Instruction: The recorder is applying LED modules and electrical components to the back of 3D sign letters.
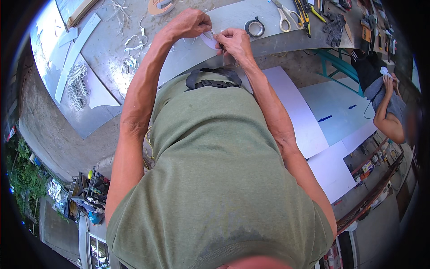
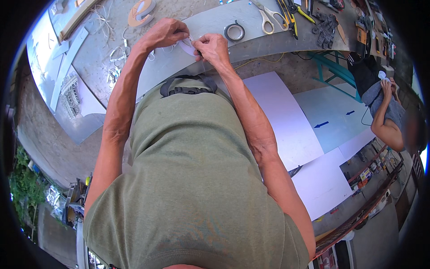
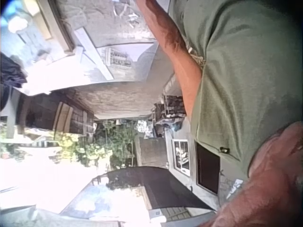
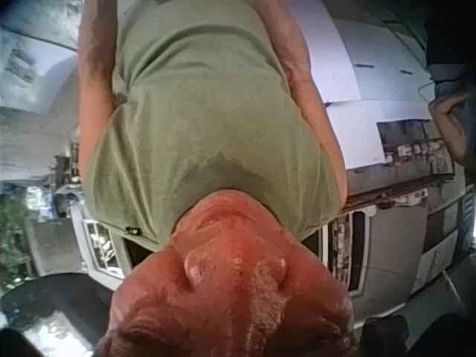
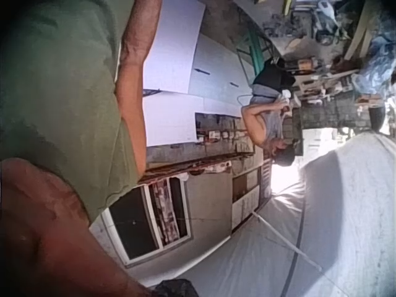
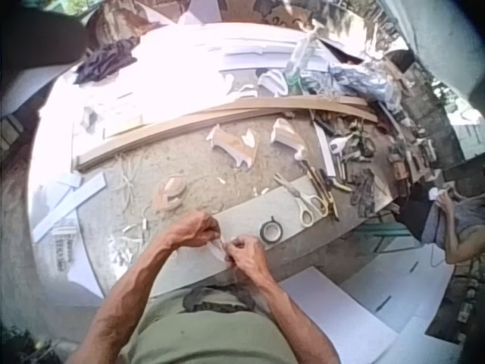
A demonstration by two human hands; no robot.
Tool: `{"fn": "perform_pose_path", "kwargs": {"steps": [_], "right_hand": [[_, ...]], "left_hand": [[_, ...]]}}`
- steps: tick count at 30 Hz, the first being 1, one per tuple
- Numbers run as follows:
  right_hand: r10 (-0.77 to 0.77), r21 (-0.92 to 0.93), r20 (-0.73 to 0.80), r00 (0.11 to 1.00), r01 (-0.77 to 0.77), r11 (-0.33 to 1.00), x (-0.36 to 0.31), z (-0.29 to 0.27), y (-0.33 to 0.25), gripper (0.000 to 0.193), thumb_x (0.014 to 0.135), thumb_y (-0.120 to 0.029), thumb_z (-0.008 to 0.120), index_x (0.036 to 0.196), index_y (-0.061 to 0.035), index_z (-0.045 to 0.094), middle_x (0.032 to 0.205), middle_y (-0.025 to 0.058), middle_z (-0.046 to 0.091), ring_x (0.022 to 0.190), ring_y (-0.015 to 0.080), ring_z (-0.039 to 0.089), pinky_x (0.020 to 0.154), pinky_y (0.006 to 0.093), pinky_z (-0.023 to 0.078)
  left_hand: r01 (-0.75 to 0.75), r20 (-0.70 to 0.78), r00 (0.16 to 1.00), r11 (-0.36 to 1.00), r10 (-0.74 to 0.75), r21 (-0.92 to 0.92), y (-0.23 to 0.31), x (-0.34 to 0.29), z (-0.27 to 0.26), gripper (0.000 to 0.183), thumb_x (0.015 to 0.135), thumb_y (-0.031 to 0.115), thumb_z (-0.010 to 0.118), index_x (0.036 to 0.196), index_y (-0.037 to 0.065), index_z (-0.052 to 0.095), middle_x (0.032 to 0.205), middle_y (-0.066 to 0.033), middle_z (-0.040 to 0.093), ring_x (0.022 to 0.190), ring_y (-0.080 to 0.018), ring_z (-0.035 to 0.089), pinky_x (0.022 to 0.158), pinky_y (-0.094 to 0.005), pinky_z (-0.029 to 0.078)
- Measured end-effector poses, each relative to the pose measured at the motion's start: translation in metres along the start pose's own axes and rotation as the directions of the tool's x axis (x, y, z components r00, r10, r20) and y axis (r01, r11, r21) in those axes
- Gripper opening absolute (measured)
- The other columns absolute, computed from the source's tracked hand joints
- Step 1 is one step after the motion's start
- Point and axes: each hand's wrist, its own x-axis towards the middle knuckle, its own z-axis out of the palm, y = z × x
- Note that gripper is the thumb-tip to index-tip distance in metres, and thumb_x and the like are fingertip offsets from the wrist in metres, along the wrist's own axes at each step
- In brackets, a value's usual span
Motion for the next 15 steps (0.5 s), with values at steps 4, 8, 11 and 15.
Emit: {"fn": "perform_pose_path", "kwargs": {"steps": [4,8,11,15], "right_hand": [[0.009,-0.016,0.010,1.000,-0.009,1.000,0.0014,-0.0006,-0.0021,0.021,0.089,-0.016,0.074,0.089,0.0051,0.073,0.071,0.0101,0.073,0.053,0.0137,0.068,0.043,0.0257,0.049],[0.009,-0.013,0.025,1.000,-0.009,1.000,0.0017,-0.0019,-0.0034,0.021,0.089,-0.015,0.075,0.089,0.0051,0.073,0.071,0.0104,0.073,0.053,0.0136,0.068,0.043,0.0254,0.049],[0.013,-0.006,0.025,1.000,-0.013,1.000,0.0038,-0.0026,-0.0022,0.021,0.089,-0.015,0.075,0.089,0.0052,0.073,0.071,0.0107,0.073,0.053,0.0138,0.068,0.043,0.0252,0.049],[0.031,-0.008,0.038,0.999,-0.031,0.999,0.0056,-0.0033,-0.0027,0.021,0.089,-0.015,0.076,0.089,0.0058,0.073,0.070,0.0110,0.073,0.053,0.0142,0.068,0.043,0.0254,0.049]], "left_hand": [[-0.032,0.036,0.999,0.999,0.032,-0.005,-0.0023,0.0010,-0.0063,0.022,0.084,0.017,0.070,0.099,0.002,0.076,0.085,-0.0181,0.073,0.075,-0.0314,0.070,0.073,-0.0399,0.055],[-0.014,0.011,1.000,1.000,0.014,-0.022,-0.0052,-0.0004,-0.0038,0.024,0.083,0.019,0.070,0.099,0.002,0.076,0.085,-0.0176,0.074,0.075,-0.0311,0.070,0.073,-0.0386,0.056],[-0.026,-0.022,0.999,0.999,0.025,-0.022,-0.0030,-0.0034,-0.0033,0.023,0.083,0.019,0.070,0.097,0.002,0.076,0.083,-0.0176,0.073,0.072,-0.0305,0.069,0.071,-0.0388,0.055],[-0.051,-0.019,0.999,0.999,0.051,-0.008,-0.0013,-0.0028,-0.0030,0.022,0.081,0.018,0.069,0.095,0.002,0.075,0.080,-0.0175,0.071,0.069,-0.0303,0.068,0.068,-0.0391,0.053]]}}
